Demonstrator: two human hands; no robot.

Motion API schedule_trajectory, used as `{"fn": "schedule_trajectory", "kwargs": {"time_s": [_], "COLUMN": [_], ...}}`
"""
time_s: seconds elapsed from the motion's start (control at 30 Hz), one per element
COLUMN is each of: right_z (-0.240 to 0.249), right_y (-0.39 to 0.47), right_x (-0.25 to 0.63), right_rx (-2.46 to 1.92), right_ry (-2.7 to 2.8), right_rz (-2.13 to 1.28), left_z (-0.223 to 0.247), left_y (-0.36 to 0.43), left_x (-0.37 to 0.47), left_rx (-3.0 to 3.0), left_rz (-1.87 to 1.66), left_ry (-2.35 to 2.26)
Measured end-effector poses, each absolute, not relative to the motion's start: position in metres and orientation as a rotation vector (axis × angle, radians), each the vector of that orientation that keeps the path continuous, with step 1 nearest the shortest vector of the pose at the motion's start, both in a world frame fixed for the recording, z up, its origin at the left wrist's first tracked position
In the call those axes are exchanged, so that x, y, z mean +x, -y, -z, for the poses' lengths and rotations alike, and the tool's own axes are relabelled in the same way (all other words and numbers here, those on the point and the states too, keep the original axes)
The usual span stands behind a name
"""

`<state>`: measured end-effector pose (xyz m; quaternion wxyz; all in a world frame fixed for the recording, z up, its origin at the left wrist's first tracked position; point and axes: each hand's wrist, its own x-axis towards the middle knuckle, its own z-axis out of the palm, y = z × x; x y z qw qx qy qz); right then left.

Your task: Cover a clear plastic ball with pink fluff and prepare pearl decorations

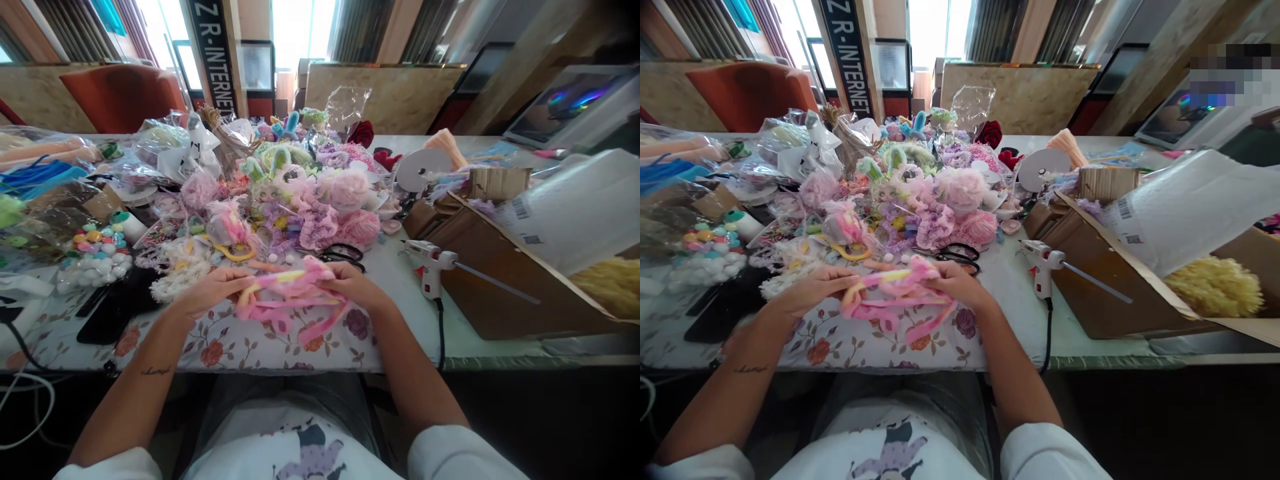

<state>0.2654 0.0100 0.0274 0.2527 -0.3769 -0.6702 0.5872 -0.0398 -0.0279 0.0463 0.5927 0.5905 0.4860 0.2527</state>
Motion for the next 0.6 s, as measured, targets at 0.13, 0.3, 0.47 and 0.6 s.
{"fn": "schedule_trajectory", "kwargs": {"time_s": [0.13,0.3,0.47,0.6], "right_z": [-0.039,-0.034,-0.021,-0.026], "right_y": [-0.016,-0.018,-0.02,-0.019], "right_x": [0.301,0.312,0.307,0.312], "right_rx": [-1.265,-1.39,-1.448,-1.514], "right_ry": [1.848,1.922,1.899,1.814], "right_rz": [-1.442,-1.353,-1.259,-1.143], "left_z": [-0.034,-0.02,-0.014,-0.006], "left_y": [0.027,0.023,0.045,0.06], "left_x": [-0.06,-0.05,0.008,0.048], "left_rx": [1.319,1.468,1.995,2.391], "left_rz": [-0.691,-0.842,-0.897,-0.758], "left_ry": [-1.348,-1.456,-1.236,-0.835]}}
